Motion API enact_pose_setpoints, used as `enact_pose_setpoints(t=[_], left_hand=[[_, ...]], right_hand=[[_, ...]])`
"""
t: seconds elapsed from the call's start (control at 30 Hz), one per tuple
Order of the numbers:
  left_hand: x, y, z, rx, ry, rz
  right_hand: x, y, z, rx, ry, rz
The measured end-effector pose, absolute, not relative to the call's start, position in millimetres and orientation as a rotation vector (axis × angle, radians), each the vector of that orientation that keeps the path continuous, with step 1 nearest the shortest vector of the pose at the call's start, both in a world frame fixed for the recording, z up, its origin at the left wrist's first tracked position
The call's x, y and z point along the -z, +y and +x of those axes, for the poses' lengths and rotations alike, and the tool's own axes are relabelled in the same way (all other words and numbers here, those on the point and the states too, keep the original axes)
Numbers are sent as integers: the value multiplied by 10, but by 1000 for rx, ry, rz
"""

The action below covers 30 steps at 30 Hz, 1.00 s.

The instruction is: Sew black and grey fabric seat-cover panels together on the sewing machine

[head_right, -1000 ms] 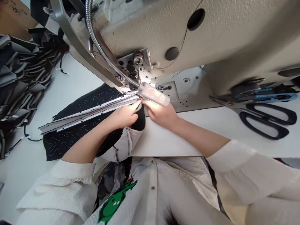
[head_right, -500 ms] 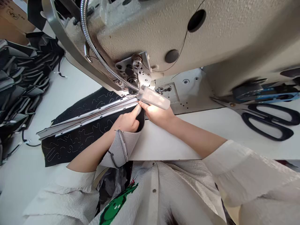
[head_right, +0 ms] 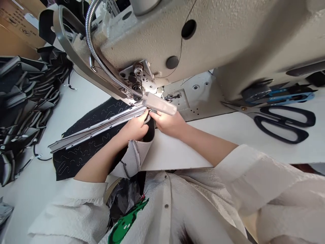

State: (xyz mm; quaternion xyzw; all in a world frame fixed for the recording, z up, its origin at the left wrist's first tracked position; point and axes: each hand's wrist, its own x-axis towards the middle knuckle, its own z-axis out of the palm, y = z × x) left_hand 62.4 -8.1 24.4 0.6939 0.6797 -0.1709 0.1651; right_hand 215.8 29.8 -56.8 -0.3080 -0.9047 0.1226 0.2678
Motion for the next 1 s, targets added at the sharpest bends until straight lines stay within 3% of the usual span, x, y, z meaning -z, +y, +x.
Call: enact_pose_setpoints(t=[0.27,0.47,0.63,0.83,1.0], left_hand=[[-512,-333,488,703,1658,2000],[-477,-119,338,394,1589,1974],[-417,-45,527,535,1755,1956],[-580,-204,601,969,1749,2102],[-800,-208,452,895,1719,2077]], right_hand=[[489,-2,2393,-626,-2649,-100],[633,-16,2164,-465,-2706,-86],[593,67,2074,-486,-2602,-185],[307,96,2321,-821,-2696,-66],[239,-330,2245,-408,-2957,-37]])
